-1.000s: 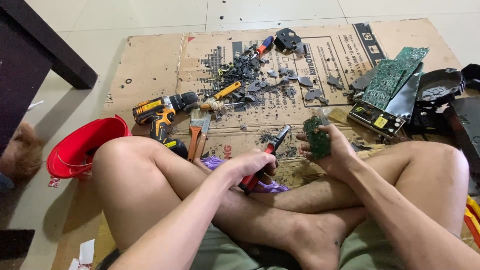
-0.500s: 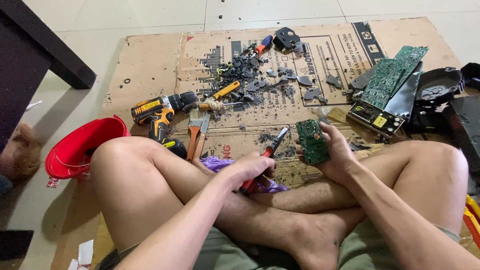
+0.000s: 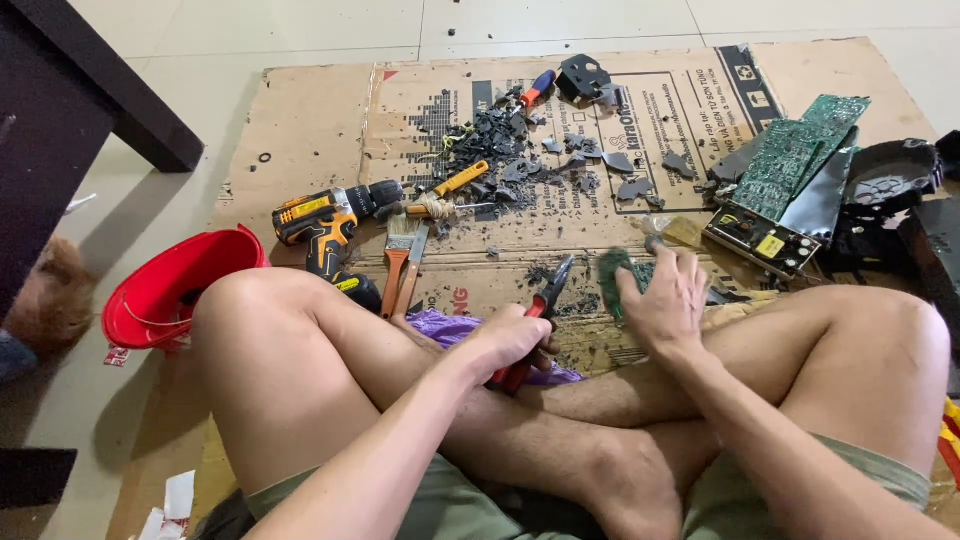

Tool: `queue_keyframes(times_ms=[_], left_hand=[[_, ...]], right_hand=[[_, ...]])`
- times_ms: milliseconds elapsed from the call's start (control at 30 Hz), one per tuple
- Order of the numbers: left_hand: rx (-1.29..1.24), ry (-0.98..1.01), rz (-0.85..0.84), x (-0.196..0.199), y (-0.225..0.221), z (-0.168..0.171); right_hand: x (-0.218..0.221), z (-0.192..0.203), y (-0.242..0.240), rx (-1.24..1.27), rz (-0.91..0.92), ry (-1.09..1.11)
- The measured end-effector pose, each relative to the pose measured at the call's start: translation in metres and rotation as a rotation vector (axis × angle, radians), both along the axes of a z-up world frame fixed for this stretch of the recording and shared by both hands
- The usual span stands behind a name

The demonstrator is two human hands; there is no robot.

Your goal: The person uses pliers to break and dismantle a circuit board into smaller pieces while sitting on the floor.

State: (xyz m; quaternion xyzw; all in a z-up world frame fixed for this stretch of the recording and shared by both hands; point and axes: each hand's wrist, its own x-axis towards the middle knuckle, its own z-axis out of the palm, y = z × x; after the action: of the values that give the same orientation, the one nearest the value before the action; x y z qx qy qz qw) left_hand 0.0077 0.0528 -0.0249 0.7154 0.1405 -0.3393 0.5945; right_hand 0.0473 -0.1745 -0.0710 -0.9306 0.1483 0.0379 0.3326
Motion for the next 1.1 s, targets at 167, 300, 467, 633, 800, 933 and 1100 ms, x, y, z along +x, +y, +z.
queue_keyframes(times_ms=[167, 300, 467, 633, 800, 933, 1100], left_hand=[[0.378, -0.098, -0.403, 0.009, -0.001, 0.003], [0.535, -0.147, -0.618, 0.051, 0.005, -0.025], [0.623, -0.228, -0.835, 0.063, 0.007, -0.042], [0.599, -0.21, -0.776, 0.056, 0.015, -0.019], [0.546, -0.232, -0.559, 0.072, 0.027, -0.054], [0.653, -0.379, -0.219, 0.046, 0.016, -0.01], [0.601, -0.504, -0.09, 0.024, -0.014, 0.0]], right_hand=[[-0.023, 0.042, 0.015, 0.543, 0.226, 0.001], [-0.037, 0.077, 0.026, 0.778, 0.143, 0.117], [-0.039, 0.057, 0.014, 1.014, 0.082, 0.152], [-0.037, 0.044, 0.014, 1.0, 0.025, 0.06], [-0.037, 0.043, 0.013, 0.991, 0.004, 0.019], [-0.039, 0.048, 0.016, 0.888, 0.012, 0.033], [-0.041, 0.045, 0.025, 0.686, 0.104, 0.031]])
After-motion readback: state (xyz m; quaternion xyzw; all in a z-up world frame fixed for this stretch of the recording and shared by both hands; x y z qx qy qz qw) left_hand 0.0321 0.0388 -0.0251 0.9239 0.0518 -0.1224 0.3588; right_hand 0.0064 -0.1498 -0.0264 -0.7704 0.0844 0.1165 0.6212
